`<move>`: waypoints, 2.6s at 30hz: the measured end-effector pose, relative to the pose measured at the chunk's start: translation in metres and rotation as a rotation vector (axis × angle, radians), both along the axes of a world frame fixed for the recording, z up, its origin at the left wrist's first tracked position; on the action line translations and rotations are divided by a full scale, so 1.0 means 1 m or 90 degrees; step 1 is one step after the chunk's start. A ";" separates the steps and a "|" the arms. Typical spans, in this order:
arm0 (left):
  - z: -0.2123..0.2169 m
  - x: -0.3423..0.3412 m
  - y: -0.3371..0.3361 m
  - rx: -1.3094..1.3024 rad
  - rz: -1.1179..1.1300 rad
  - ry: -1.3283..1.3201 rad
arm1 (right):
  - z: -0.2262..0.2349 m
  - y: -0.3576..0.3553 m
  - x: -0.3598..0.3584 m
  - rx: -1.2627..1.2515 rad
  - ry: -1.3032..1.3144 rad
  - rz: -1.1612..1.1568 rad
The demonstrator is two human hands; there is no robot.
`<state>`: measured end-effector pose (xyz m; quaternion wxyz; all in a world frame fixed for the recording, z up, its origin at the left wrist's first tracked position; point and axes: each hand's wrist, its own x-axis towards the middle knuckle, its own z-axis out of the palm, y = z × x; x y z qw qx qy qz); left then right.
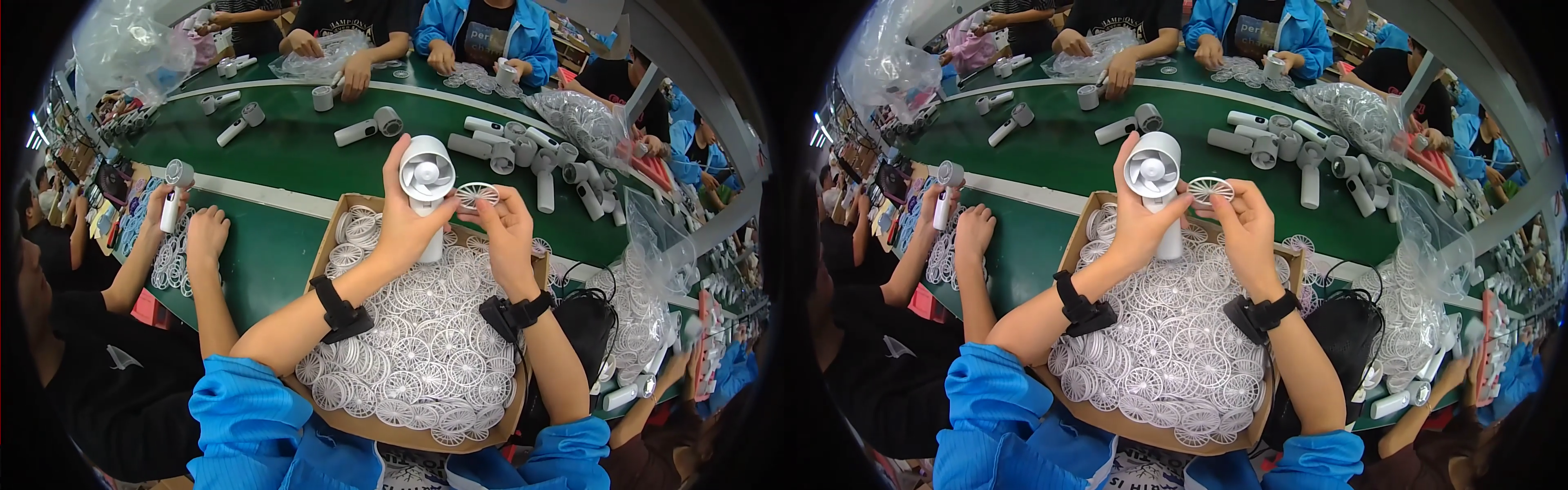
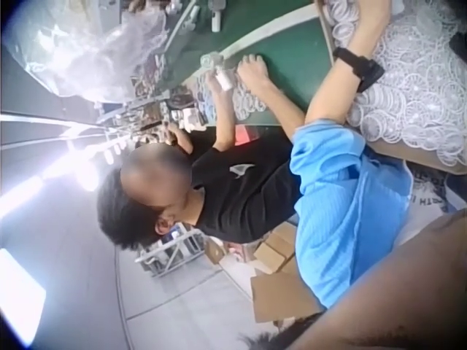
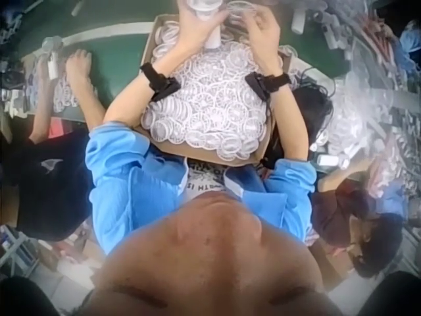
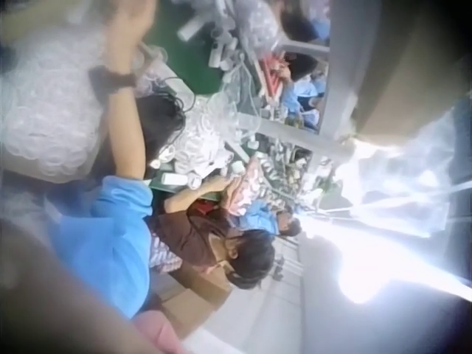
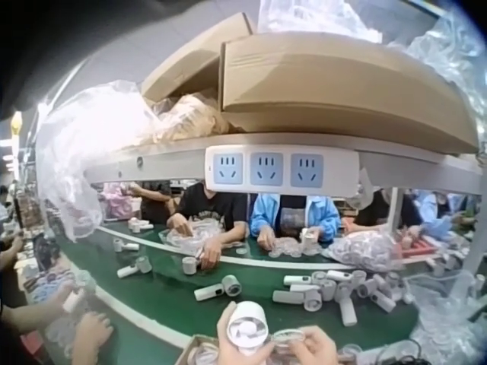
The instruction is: The person picks up a fan body and a fan cover, presses the cover onto the body by hand, and places the assembled fan onto the conveyor belt. They then reach for a box on a shelf to get more fan bodies and repeat the assembly process.
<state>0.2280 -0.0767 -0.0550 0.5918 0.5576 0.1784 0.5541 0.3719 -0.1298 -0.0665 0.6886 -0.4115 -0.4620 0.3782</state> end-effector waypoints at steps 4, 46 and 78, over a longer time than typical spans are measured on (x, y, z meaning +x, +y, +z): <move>-0.010 0.002 0.004 0.071 0.052 0.043 | 0.001 -0.001 -0.003 0.049 -0.112 -0.049; 0.000 -0.002 -0.007 -0.008 -0.102 0.343 | 0.013 -0.009 -0.004 0.269 -0.793 -0.326; 0.000 0.024 0.183 0.327 0.145 1.131 | -0.052 -0.034 0.021 0.176 -0.890 0.042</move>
